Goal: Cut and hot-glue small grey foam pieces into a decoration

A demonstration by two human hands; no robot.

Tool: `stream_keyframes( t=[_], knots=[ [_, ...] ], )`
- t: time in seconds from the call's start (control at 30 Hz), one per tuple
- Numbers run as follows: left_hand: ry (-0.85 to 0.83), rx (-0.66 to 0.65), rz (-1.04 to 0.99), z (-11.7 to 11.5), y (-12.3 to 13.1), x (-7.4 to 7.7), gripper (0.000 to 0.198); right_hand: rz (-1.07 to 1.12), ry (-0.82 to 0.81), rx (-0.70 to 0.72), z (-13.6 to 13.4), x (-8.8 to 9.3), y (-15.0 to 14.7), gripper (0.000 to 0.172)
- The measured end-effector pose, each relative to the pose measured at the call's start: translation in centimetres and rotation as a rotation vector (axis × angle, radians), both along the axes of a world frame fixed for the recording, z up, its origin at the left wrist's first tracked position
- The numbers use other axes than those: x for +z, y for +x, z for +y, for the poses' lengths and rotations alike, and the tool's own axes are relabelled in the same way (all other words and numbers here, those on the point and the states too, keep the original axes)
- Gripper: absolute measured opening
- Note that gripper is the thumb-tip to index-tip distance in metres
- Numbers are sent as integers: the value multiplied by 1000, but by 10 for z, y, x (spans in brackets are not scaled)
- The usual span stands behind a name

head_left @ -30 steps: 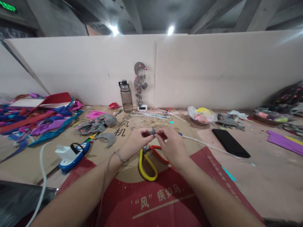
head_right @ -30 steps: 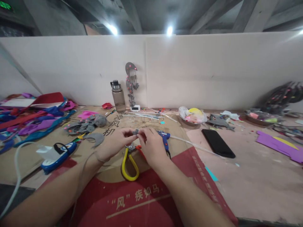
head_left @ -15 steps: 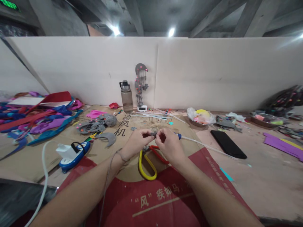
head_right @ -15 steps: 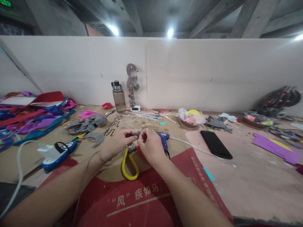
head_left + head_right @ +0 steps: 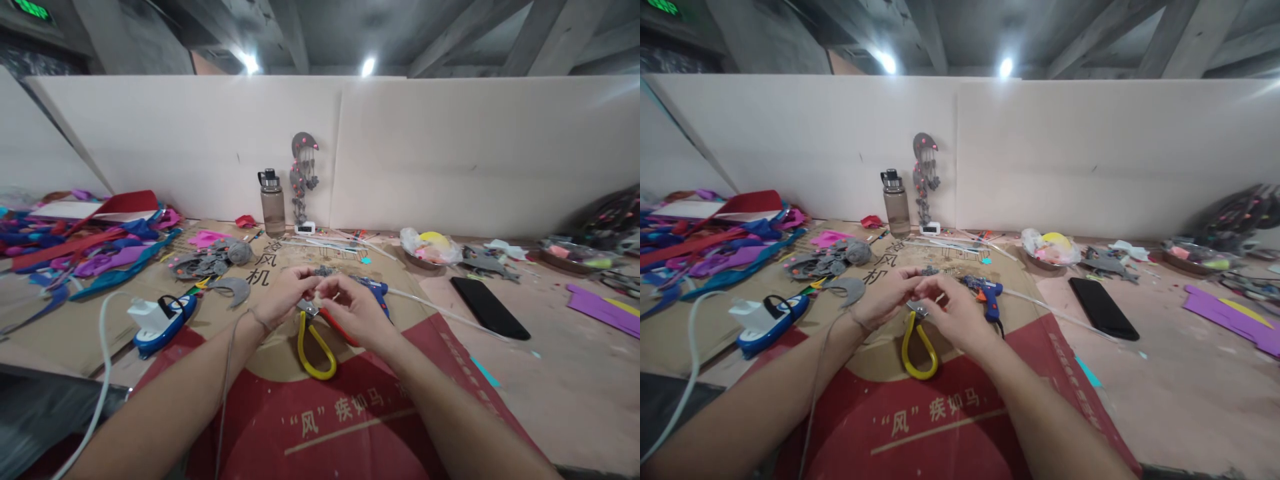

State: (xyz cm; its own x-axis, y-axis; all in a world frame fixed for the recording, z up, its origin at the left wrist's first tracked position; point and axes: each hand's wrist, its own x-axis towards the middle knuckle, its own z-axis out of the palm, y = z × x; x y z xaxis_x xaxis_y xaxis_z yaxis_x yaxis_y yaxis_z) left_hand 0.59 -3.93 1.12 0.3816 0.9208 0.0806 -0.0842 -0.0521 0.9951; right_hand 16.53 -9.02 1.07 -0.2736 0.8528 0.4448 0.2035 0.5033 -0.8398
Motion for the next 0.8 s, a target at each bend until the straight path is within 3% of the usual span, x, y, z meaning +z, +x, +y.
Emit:
stream_keyframes(
  t=[0.1, 0.23, 0.4, 0.63, 0.73, 0.8],
  knots=[
    [18, -20, 32, -3, 0, 2, 22, 82, -3, -262, 8, -5, 4, 12],
    [134, 27, 197, -8, 1, 8, 20, -89, 159, -477, 9, -3, 11, 14],
    [368, 55, 394, -14, 6, 12, 14, -336, 339, -519, 7, -3, 12, 11],
    [672, 130, 529, -18, 8, 7, 13, -493, 427, -598, 12, -9, 10, 11],
    [642, 116, 525, -18, 8, 8, 18, -513, 458, -624, 10, -8, 7, 11],
    [508, 95, 486, -17, 8, 9, 21, -431, 413, -616, 9, -5, 6, 9]
  ],
)
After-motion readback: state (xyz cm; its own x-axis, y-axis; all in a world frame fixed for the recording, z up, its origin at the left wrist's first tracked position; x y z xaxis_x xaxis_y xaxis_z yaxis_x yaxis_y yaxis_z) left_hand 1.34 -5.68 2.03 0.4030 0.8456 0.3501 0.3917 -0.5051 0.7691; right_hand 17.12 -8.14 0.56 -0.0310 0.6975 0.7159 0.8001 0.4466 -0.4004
